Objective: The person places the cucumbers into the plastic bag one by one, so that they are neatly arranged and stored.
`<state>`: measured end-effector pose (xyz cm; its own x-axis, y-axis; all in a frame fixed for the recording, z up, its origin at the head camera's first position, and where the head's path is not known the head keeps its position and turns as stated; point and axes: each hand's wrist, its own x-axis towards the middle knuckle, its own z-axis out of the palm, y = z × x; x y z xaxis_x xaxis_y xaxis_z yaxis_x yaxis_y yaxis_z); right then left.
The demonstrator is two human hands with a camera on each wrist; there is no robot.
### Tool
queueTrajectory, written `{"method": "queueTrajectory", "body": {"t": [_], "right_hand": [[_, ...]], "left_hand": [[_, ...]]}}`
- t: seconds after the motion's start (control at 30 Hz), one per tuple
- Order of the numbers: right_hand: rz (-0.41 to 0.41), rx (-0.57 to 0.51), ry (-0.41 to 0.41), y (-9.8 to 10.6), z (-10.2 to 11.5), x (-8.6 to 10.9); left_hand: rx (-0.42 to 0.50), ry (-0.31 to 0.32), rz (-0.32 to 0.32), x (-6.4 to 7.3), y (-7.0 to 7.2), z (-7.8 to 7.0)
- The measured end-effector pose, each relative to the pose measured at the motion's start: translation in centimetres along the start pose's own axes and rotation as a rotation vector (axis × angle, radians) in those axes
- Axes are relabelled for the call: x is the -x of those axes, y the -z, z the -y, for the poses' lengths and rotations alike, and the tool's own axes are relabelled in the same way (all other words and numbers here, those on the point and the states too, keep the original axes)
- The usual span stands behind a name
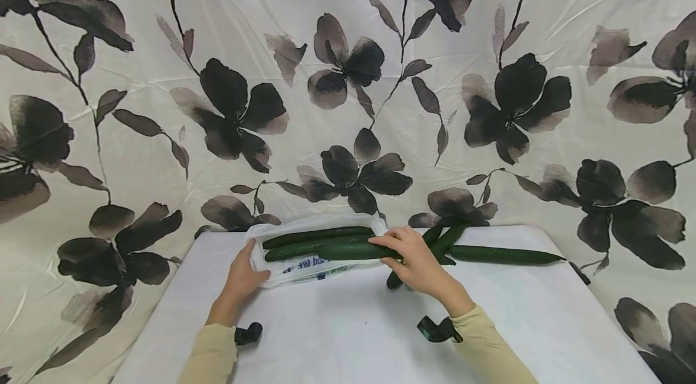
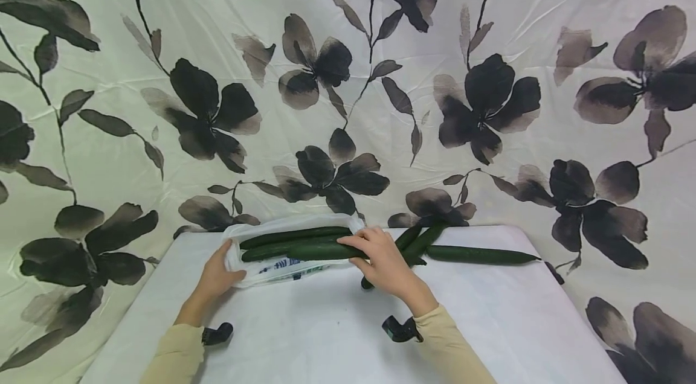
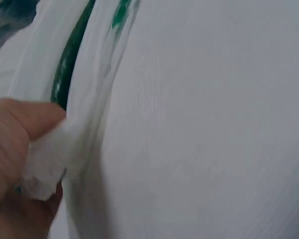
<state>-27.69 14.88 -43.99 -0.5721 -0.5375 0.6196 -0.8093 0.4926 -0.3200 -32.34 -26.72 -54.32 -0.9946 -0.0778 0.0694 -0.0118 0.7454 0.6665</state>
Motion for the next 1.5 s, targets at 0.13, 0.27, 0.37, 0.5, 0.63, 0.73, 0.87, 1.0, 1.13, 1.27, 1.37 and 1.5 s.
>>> {"method": "queueTrajectory", "body": {"t": [0.13, 0.27, 0.37, 0.5, 0.63, 0.73, 0.87, 1.0, 1.13, 1.27, 1.37, 1.5], "right_hand": [[-0.038, 0.004, 0.011, -1.5, 0.5, -1.4], [-0.066, -0.012, -0.009, -2.8, 0.7, -2.6], [-0.066, -0.039, -0.023, -3.7, 0.6, -3.5], [-0.052, -0.088, -0.039, -4.8, 0.6, -4.3], [-0.027, -0.133, -0.06, -5.8, 0.4, -4.6], [-0.024, -0.14, -0.063, -6.6, 0.2, -4.5], [-0.011, -0.132, -0.076, -7.6, 0.0, -4.3], [0.024, -0.137, -0.092, -8.6, -0.2, -4.6], [0.059, -0.117, -0.077, -9.4, -0.4, -5.2], [0.106, -0.078, -0.07, -9.9, -0.5, -5.7], [0.148, -0.06, -0.075, -10.4, -0.6, -6.1], [0.187, -0.063, -0.091, -11.1, -0.8, -6.7]], "left_hand": [[-0.116, 0.024, -0.014, 1.0, 0.2, -1.1], [-0.117, 0.022, -0.035, 1.2, -0.4, -1.3], [-0.066, 0.011, -0.051, 1.1, -0.7, -1.1], [0.029, 0.02, -0.048, 0.9, -0.9, -0.6], [0.156, 0.041, -0.047, 0.7, -1.3, 0.2], [0.232, 0.06, -0.047, 0.8, -1.6, 0.6], [0.271, 0.071, -0.048, 1.1, -1.8, 0.7], [0.285, 0.066, -0.053, 1.2, -1.7, 0.9], [0.284, 0.063, -0.054, 1.3, -1.7, 1.1], [0.255, 0.058, -0.045, 1.4, -1.8, 1.2], [0.244, 0.053, -0.031, 1.4, -1.8, 1.2], [0.241, 0.048, -0.009, 1.2, -1.7, 1.0]]}}
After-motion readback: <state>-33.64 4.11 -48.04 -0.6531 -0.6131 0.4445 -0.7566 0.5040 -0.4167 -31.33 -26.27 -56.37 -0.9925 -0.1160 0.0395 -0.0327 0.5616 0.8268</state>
